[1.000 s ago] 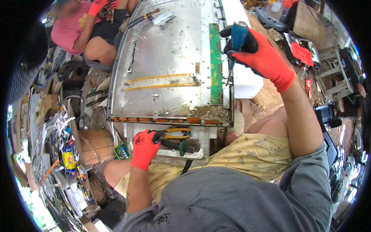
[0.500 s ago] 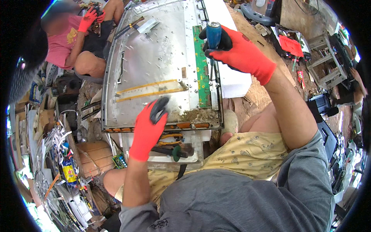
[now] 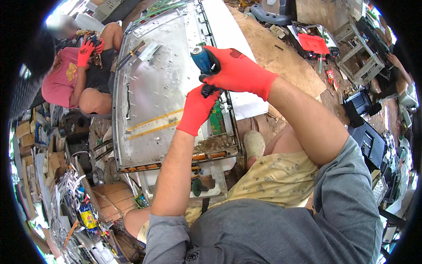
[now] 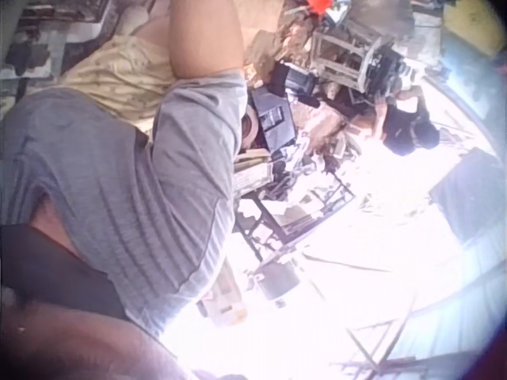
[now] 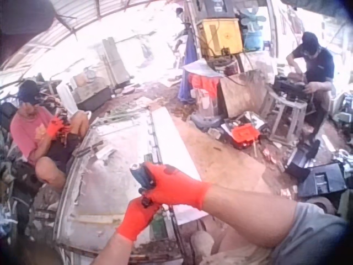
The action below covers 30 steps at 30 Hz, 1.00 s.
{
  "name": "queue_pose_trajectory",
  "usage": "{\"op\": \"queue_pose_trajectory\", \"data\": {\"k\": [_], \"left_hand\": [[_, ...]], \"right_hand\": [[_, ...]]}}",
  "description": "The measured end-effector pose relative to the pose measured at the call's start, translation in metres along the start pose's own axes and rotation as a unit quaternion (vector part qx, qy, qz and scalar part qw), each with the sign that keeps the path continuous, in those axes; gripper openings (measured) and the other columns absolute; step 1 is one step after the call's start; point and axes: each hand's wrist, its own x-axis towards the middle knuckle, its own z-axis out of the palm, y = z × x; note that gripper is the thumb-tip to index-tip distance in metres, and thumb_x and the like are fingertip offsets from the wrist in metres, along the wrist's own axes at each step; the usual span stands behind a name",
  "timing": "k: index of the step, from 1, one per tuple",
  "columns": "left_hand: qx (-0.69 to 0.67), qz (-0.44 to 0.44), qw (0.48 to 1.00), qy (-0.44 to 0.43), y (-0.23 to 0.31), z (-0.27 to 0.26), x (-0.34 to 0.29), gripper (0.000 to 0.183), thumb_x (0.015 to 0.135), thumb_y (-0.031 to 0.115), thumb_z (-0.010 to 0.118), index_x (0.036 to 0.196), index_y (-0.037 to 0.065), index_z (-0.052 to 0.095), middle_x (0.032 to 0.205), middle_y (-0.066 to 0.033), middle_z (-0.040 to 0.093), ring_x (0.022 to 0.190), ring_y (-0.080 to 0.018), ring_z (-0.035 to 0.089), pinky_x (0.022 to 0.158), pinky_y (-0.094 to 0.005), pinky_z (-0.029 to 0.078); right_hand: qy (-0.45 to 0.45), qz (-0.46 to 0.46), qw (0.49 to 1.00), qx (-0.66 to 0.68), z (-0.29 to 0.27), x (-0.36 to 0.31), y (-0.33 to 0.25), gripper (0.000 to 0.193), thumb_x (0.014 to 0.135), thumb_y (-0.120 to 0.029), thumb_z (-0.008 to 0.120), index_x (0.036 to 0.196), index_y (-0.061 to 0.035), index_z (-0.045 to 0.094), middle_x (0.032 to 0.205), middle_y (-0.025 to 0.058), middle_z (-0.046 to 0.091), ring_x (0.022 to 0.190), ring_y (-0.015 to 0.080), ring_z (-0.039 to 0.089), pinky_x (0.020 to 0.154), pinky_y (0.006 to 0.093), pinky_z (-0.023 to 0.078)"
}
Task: The person uses pliers to cut and remove metal strips from a circuit board, then uses a screwdriver to unscrew and remove the board from a metal casing. The person also handles a small black component and places it on the casing.
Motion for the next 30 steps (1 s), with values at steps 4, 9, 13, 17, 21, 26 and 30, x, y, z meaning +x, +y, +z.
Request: {"op": "queue_pose_trajectory", "data": {"k": [4, 9, 13, 17, 21, 26, 30], "left_hand": [[-0.012, -0.043, 0.999, -0.003, 0.002, 0.002, 0.001, 0.022, 0.089, 0.02, 0.069, 0.105, 0.004, 0.069, 0.086, -0.0109, 0.071, 0.076, -0.0184, 0.064, 0.074, -0.0347, 0.05], [-0.005, -0.005, 1.0, 0.006, 0.002, 0.0, -0.001, 0.021, 0.09, 0.018, 0.068, 0.105, 0.004, 0.069, 0.086, -0.0111, 0.071, 0.076, -0.0187, 0.063, 0.073, -0.0339, 0.05], [0.019, -0.006, 1.0, 0.008, 0.003, 0.001, 0.0, 0.019, 0.09, 0.016, 0.068, 0.104, 0.004, 0.069, 0.086, -0.011, 0.071, 0.075, -0.019, 0.063, 0.073, -0.0339, 0.05], [0.013, -0.009, 1.0, 0.011, 0.002, -0.002, 0.001, 0.019, 0.091, 0.017, 0.068, 0.104, 0.003, 0.069, 0.085, -0.0096, 0.072, 0.075, -0.0172, 0.063, 0.072, -0.0337, 0.05], [-0.005, -0.02, 1.0, 0.008, 0.005, -0.001, 0.003, 0.02, 0.091, 0.019, 0.069, 0.103, 0.003, 0.069, 0.084, -0.0082, 0.071, 0.075, -0.0152, 0.062, 0.072, -0.0332, 0.05], [-0.023, -0.031, 0.999, 0.008, -0.006, -0.002, 0.004, 0.021, 0.09, 0.019, 0.069, 0.103, 0.002, 0.069, 0.085, -0.0085, 0.071, 0.075, -0.015, 0.062, 0.073, -0.033, 0.05], [-0.035, -0.022, 0.999, 0.001, -0.008, -0.001, 0.005, 0.022, 0.09, 0.02, 0.069, 0.103, 0.003, 0.069, 0.086, -0.0098, 0.071, 0.077, -0.0167, 0.063, 0.073, -0.0332, 0.05]], "right_hand": [[-0.009, 0.014, 1.0, 0.021, -0.003, 0.0, -0.001, 0.039, 0.082, -0.024, 0.072, 0.112, -0.0064, 0.055, 0.093, 0.0153, 0.066, 0.087, 0.0323, 0.067, 0.076, 0.0404, 0.053], [-0.014, 0.009, 0.999, 0.043, -0.005, 0.0, -0.001, 0.039, 0.082, -0.023, 0.072, 0.112, -0.0059, 0.055, 0.094, 0.0169, 0.066, 0.088, 0.0341, 0.066, 0.077, 0.0412, 0.053], [-0.006, 0.005, 1.0, 0.021, -0.004, 0.0, 0.001, 0.041, 0.081, -0.025, 0.072, 0.112, -0.0054, 0.055, 0.096, 0.0185, 0.066, 0.09, 0.0355, 0.067, 0.079, 0.0424, 0.053], [-0.001, -0.003, 1.0, 0.006, -0.002, 0.003, 0.002, 0.043, 0.081, -0.028, 0.072, 0.113, -0.0053, 0.056, 0.097, 0.0192, 0.067, 0.092, 0.0359, 0.067, 0.079, 0.0429, 0.053], [0.026, -0.014, 1.0, -0.003, 0.0, 0.003, 0.004, 0.042, 0.081, -0.028, 0.072, 0.113, -0.0059, 0.056, 0.096, 0.0193, 0.067, 0.092, 0.0366, 0.067, 0.08, 0.0427, 0.053], [-0.014, 0.016, 1.0, -0.014, -0.002, 0.005, -0.002, 0.053, 0.081, -0.028, 0.075, 0.125, -0.0059, 0.055, 0.101, 0.0189, 0.069, 0.095, 0.0348, 0.067, 0.084, 0.0398, 0.052], [-0.024, 0.03, 0.999, -0.022, -0.005, 0.004, -0.005, 0.06, 0.081, -0.028, 0.076, 0.132, -0.0065, 0.054, 0.104, 0.0184, 0.069, 0.097, 0.0335, 0.067, 0.086, 0.0382, 0.052]]}}
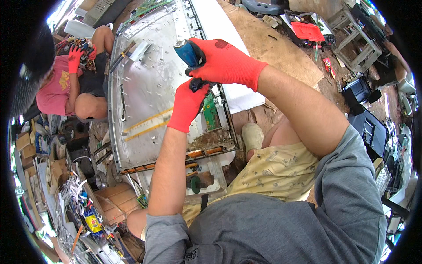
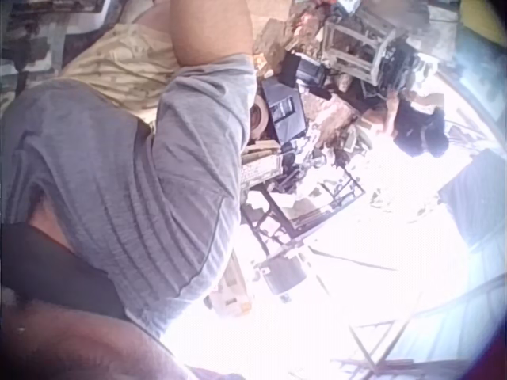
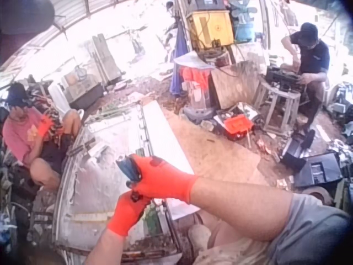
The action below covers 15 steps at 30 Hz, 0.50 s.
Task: The person uses pliers to cut and remove metal strips from a circuit board, then uses a screwdriver to unscrew and remove the board from a metal casing. The person also handles a small black component and places it on the casing.
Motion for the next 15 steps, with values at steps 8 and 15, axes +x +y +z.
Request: {"op": "queue_pose_trajectory", "data": {"k": [8, 15], "left_hand": [[0.048, 0.042, 0.998, -0.006, -0.001, 0.0, 0.002, 0.022, 0.09, 0.02, 0.069, 0.102, 0.002, 0.069, 0.085, -0.0107, 0.07, 0.076, -0.0188, 0.062, 0.074, -0.0345, 0.049], [0.048, 0.02, 0.994, -0.093, 0.003, -0.016, 0.004, 0.023, 0.089, 0.018, 0.068, 0.101, -0.002, 0.068, 0.08, -0.0095, 0.069, 0.075, -0.0144, 0.059, 0.074, -0.0336, 0.049]], "right_hand": [[-0.014, -0.012, 1.0, 0.023, 0.0, 0.003, 0.008, 0.048, 0.083, -0.027, 0.075, 0.123, -0.0065, 0.058, 0.1, 0.0155, 0.069, 0.09, 0.0296, 0.066, 0.083, 0.0362, 0.052], [0.031, -0.058, 0.98, 0.189, -0.002, -0.003, -0.013, 0.039, 0.09, -0.034, 0.07, 0.117, -0.0074, 0.06, 0.094, 0.0051, 0.067, 0.08, 0.0153, 0.063, 0.078, 0.033, 0.052]]}}
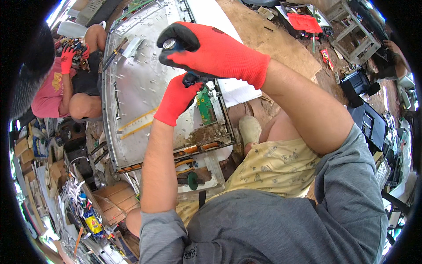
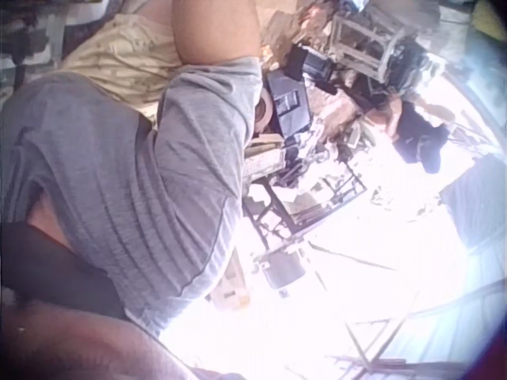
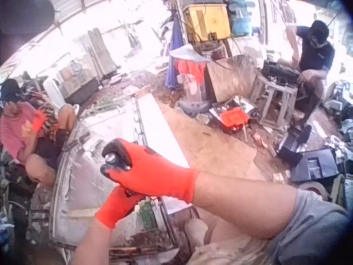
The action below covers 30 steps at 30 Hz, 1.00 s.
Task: The person uses pliers to cut and remove metal strips from a circuit board, then uses a screwdriver to unscrew and remove the board from a metal casing. The person also handles a small black component and places it on the casing.
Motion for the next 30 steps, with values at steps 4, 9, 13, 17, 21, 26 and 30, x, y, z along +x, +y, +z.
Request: {"op": "queue_pose_trajectory", "data": {"k": [4, 9, 13, 17, 21, 26, 30], "left_hand": [[0.019, 0.026, 0.999, 0.018, 0.007, 0.006, 0.002, 0.024, 0.087, 0.018, 0.071, 0.101, -0.002, 0.07, 0.082, -0.0086, 0.071, 0.075, -0.0115, 0.058, 0.074, -0.0326, 0.049], [-0.007, 0.032, 0.998, 0.044, -0.001, 0.01, -0.003, 0.023, 0.086, 0.019, 0.073, 0.098, -0.001, 0.072, 0.084, -0.0116, 0.074, 0.076, -0.0148, 0.064, 0.073, -0.0336, 0.05], [0.043, -0.005, 0.998, 0.04, -0.006, 0.004, 0.0, 0.024, 0.084, 0.021, 0.076, 0.098, 0.003, 0.07, 0.081, -0.0126, 0.072, 0.074, -0.0198, 0.066, 0.071, -0.036, 0.05], [-0.077, 0.015, 0.993, 0.088, 0.01, 0.002, -0.004, 0.027, 0.085, 0.019, 0.073, 0.104, 0.0, 0.067, 0.088, -0.0116, 0.073, 0.079, -0.0177, 0.067, 0.073, -0.0355, 0.051], [-0.121, 0.033, 0.988, 0.094, 0.012, 0.002, -0.002, 0.028, 0.086, 0.018, 0.072, 0.106, -0.001, 0.067, 0.092, -0.0121, 0.074, 0.084, -0.0169, 0.068, 0.077, -0.0352, 0.052], [-0.109, 0.09, 0.985, 0.097, 0.011, 0.01, 0.009, 0.026, 0.087, 0.018, 0.069, 0.104, -0.001, 0.068, 0.093, -0.0128, 0.074, 0.087, -0.0165, 0.068, 0.079, -0.0349, 0.052], [-0.062, 0.066, 0.991, 0.097, 0.036, 0.004, 0.001, 0.021, 0.087, 0.02, 0.065, 0.097, 0.002, 0.072, 0.083, -0.0115, 0.074, 0.082, -0.0187, 0.07, 0.075, -0.0348, 0.051]], "right_hand": [[0.065, 0.066, 0.976, 0.198, 0.019, 0.003, -0.005, 0.036, 0.094, -0.042, 0.068, 0.1, -0.0068, 0.064, 0.082, -0.0001, 0.058, 0.065, 0.0076, 0.051, 0.057, 0.0253, 0.046], [0.048, 0.087, 0.977, 0.187, 0.029, 0.013, -0.008, 0.036, 0.092, -0.038, 0.071, 0.08, -0.0043, 0.066, 0.065, -0.0025, 0.054, 0.054, 0.0062, 0.046, 0.047, 0.0243, 0.038], [-0.042, 0.066, 0.97, 0.232, 0.017, 0.03, 0.0, 0.028, 0.091, -0.033, 0.072, 0.09, -0.005, 0.073, 0.064, -0.0009, 0.055, 0.053, 0.0082, 0.052, 0.05, 0.0267, 0.044], [0.049, 0.074, 0.972, 0.218, 0.034, 0.024, 0.0, 0.031, 0.091, -0.031, 0.072, 0.082, -0.0026, 0.066, 0.064, 0.0008, 0.055, 0.055, 0.0091, 0.052, 0.053, 0.027, 0.045], [0.227, -0.013, 0.969, 0.097, 0.065, 0.023, -0.004, 0.029, 0.09, -0.029, 0.072, 0.081, -0.0023, 0.064, 0.065, -0.0008, 0.055, 0.058, 0.0075, 0.049, 0.054, 0.0251, 0.042], [0.245, 0.064, 0.961, 0.111, 0.06, 0.023, 0.009, 0.024, 0.09, -0.027, 0.07, 0.094, -0.0034, 0.065, 0.074, 0.005, 0.062, 0.064, 0.0138, 0.058, 0.058, 0.0304, 0.047], [0.182, 0.134, 0.952, 0.204, 0.045, 0.033, -0.01, 0.038, 0.095, -0.035, 0.068, 0.073, -0.0055, 0.063, 0.059, -0.0033, 0.053, 0.052, 0.0052, 0.043, 0.048, 0.0242, 0.034]]}}
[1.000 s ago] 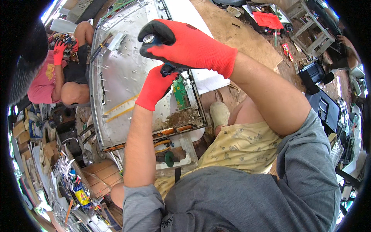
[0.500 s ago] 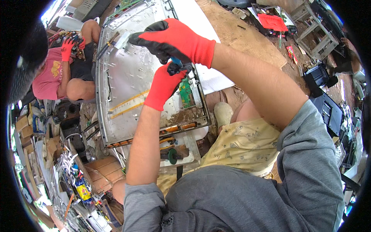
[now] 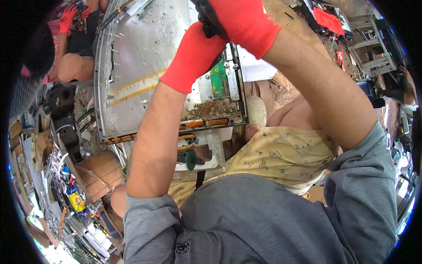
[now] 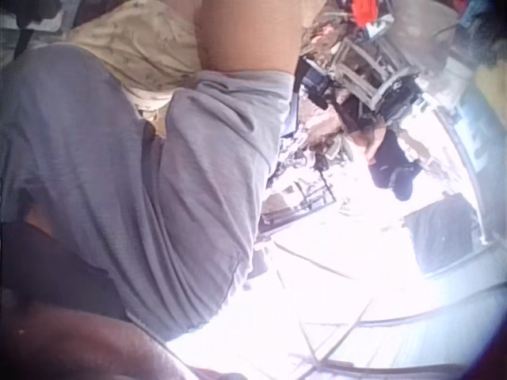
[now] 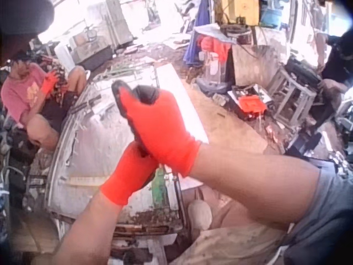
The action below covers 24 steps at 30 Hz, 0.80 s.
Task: The person uses pliers to cut and remove metal strips from a circuit board, then uses a screwdriver to unscrew and remove the board from a metal casing. The person also handles a small black component and places it on the casing.
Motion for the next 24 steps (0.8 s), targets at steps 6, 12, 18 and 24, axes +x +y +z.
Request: {"op": "queue_pose_trajectory", "data": {"k": [6, 12, 18, 24], "left_hand": [[-0.015, 0.032, 0.999, 0.016, -0.012, 0.003, -0.009, 0.025, 0.086, 0.029, 0.071, 0.097, 0.006, 0.073, 0.083, -0.0126, 0.074, 0.077, -0.0227, 0.07, 0.072, -0.0348, 0.052], [-0.072, 0.082, 0.992, 0.055, -0.005, 0.004, 0.0, 0.027, 0.09, 0.031, 0.07, 0.103, 0.007, 0.072, 0.085, -0.0069, 0.074, 0.079, -0.0183, 0.069, 0.076, -0.0328, 0.052], [0.071, 0.012, 0.997, 0.007, 0.002, -0.017, -0.008, 0.026, 0.086, 0.03, 0.075, 0.105, 0.012, 0.074, 0.082, -0.0056, 0.073, 0.072, -0.016, 0.066, 0.071, -0.0296, 0.051], [-0.022, -0.007, 0.999, -0.026, -0.009, -0.033, -0.002, 0.025, 0.082, 0.022, 0.076, 0.096, 0.002, 0.072, 0.081, -0.0046, 0.071, 0.072, -0.0117, 0.064, 0.067, -0.0288, 0.05]], "right_hand": [[-0.243, 0.064, 0.956, 0.148, -0.013, 0.02, 0.016, 0.031, 0.096, -0.032, 0.066, 0.081, -0.0047, 0.064, 0.055, -0.0016, 0.049, 0.043, 0.0091, 0.041, 0.041, 0.0262, 0.032], [-0.287, 0.126, 0.947, 0.064, -0.023, 0.037, -0.011, 0.033, 0.097, -0.034, 0.062, 0.095, -0.0012, 0.067, 0.061, 0.0044, 0.055, 0.055, 0.0139, 0.055, 0.058, 0.0299, 0.047], [-0.038, -0.404, 0.585, -0.703, -0.024, 0.0, -0.026, 0.036, 0.088, -0.04, 0.065, 0.083, -0.0041, 0.063, 0.077, 0.0112, 0.068, 0.079, 0.0299, 0.069, 0.072, 0.0386, 0.052], [-0.271, -0.355, 0.675, -0.587, -0.032, -0.014, -0.043, 0.031, 0.087, -0.031, 0.065, 0.096, -0.0017, 0.057, 0.087, 0.0138, 0.068, 0.094, 0.0329, 0.065, 0.078, 0.0386, 0.051]]}}
